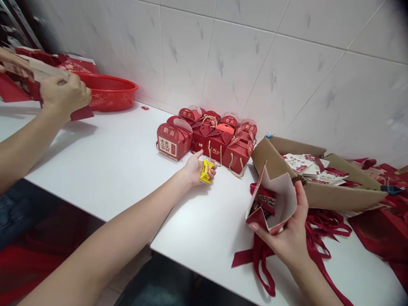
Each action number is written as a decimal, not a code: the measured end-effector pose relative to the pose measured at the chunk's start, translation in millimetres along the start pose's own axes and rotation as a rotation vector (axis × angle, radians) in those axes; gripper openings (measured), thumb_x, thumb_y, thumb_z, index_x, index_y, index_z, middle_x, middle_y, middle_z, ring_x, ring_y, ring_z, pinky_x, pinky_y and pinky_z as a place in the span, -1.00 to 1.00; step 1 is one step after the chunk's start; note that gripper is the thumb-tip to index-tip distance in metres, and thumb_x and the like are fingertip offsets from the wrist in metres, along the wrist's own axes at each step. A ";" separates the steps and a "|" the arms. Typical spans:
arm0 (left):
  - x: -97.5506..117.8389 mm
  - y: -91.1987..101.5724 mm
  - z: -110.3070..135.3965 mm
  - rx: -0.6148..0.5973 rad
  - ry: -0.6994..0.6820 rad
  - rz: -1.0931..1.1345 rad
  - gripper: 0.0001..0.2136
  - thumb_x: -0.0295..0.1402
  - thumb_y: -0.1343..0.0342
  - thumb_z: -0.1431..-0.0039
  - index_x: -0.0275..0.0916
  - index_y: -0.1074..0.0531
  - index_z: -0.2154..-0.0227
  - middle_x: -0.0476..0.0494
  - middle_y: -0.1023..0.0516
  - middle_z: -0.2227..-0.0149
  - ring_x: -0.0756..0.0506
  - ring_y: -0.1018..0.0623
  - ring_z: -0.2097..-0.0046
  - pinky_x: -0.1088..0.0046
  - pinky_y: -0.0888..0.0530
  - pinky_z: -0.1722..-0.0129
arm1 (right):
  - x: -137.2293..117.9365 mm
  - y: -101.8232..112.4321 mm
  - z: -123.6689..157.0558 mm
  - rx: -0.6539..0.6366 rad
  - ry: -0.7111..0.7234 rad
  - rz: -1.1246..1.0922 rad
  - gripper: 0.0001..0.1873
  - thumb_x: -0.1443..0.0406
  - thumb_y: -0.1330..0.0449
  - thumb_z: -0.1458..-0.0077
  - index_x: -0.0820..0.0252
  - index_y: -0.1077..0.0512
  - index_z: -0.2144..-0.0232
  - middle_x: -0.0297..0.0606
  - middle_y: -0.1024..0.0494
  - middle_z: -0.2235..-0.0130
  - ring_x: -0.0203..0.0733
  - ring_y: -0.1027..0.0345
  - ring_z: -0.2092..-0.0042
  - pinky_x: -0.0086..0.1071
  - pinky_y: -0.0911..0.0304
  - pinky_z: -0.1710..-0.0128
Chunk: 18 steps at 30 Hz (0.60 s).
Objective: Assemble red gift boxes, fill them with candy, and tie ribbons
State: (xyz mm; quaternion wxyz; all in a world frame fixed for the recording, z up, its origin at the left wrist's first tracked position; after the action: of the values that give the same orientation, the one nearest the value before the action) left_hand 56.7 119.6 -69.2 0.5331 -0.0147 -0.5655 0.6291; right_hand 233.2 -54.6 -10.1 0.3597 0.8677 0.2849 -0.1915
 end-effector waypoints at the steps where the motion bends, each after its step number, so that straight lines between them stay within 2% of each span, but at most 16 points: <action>1: 1.9 -5.3 3.9 -0.029 -0.007 0.011 -0.65 -0.09 -0.01 -0.19 -0.31 -0.33 0.50 -0.12 -0.37 0.54 0.02 -0.36 0.63 0.53 -0.32 0.73 | 0.3 -0.2 -0.1 -0.005 -0.002 -0.012 0.31 0.04 -0.42 0.28 0.05 0.29 -0.33 0.02 0.10 -0.30 0.32 0.09 -0.27 0.29 0.07 -0.16; 2: 3.7 -10.9 7.5 -0.055 -0.018 0.014 -0.66 -0.09 -0.06 -0.15 -0.31 -0.32 0.51 -0.12 -0.37 0.55 0.02 -0.36 0.63 0.55 -0.31 0.74 | 0.1 -0.4 -0.2 -0.008 0.000 -0.021 0.31 0.04 -0.42 0.28 0.05 0.29 -0.33 0.02 0.10 -0.30 0.32 0.09 -0.27 0.30 0.07 -0.16; 4: 5.9 -20.9 13.3 -0.087 -0.047 0.003 -0.75 -0.22 -0.16 -0.10 -0.31 -0.32 0.51 -0.09 -0.38 0.55 0.05 -0.36 0.63 0.60 -0.29 0.74 | -0.8 -0.2 -0.3 -0.007 0.007 -0.030 0.31 0.05 -0.43 0.27 0.04 0.30 -0.33 0.02 0.10 -0.30 0.31 0.10 -0.28 0.29 0.07 -0.17; 6: 6.6 -27.9 16.9 -0.095 -0.088 -0.019 -0.87 -0.44 -0.17 -0.07 -0.31 -0.33 0.50 -0.03 -0.37 0.56 0.09 -0.35 0.65 0.65 -0.26 0.75 | -1.4 -0.1 -0.1 -0.007 0.009 -0.026 0.30 0.05 -0.42 0.27 0.04 0.30 -0.33 0.02 0.11 -0.30 0.31 0.10 -0.28 0.28 0.06 -0.17; 8: 6.4 -32.8 19.2 -0.092 -0.133 -0.037 -0.90 -0.57 -0.14 -0.06 -0.31 -0.34 0.47 0.00 -0.38 0.55 0.12 -0.33 0.67 0.69 -0.25 0.75 | -0.6 -0.2 0.3 -0.010 -0.001 -0.014 0.30 0.04 -0.42 0.27 0.05 0.29 -0.33 0.03 0.10 -0.30 0.30 0.08 -0.27 0.27 0.05 -0.16; 13: 5.4 -43.2 25.7 -0.121 -0.188 -0.047 -0.90 -0.49 -0.06 -0.19 -0.31 -0.35 0.44 0.01 -0.41 0.49 0.18 -0.24 0.71 0.70 -0.23 0.76 | 2.0 -0.1 0.8 -0.007 -0.019 -0.029 0.31 0.06 -0.43 0.28 0.05 0.29 -0.33 0.03 0.07 -0.29 0.29 0.06 -0.26 0.28 0.05 -0.15; 18: 7.3 -50.0 32.6 -0.165 -0.201 -0.027 -0.93 -0.50 -0.01 -0.21 -0.29 -0.37 0.38 0.07 -0.32 0.55 0.18 -0.20 0.73 0.71 -0.18 0.78 | 2.2 -0.7 0.7 -0.017 -0.013 -0.028 0.30 0.07 -0.43 0.27 0.07 0.29 -0.33 0.03 0.09 -0.30 0.27 0.06 -0.26 0.27 0.07 -0.17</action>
State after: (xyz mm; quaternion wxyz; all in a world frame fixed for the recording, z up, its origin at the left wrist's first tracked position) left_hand 66.0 91.5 -16.9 0.4791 0.0124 -0.6661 0.5715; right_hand 234.3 -53.9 -12.1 0.3661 0.8593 0.2963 -0.1996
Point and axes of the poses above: each hand's wrist, its own z-axis away from the middle knuckle, its own y-axis out of the back of the hand, x = y × z, the point moved 8 cm from there along -z, towards the middle knuckle
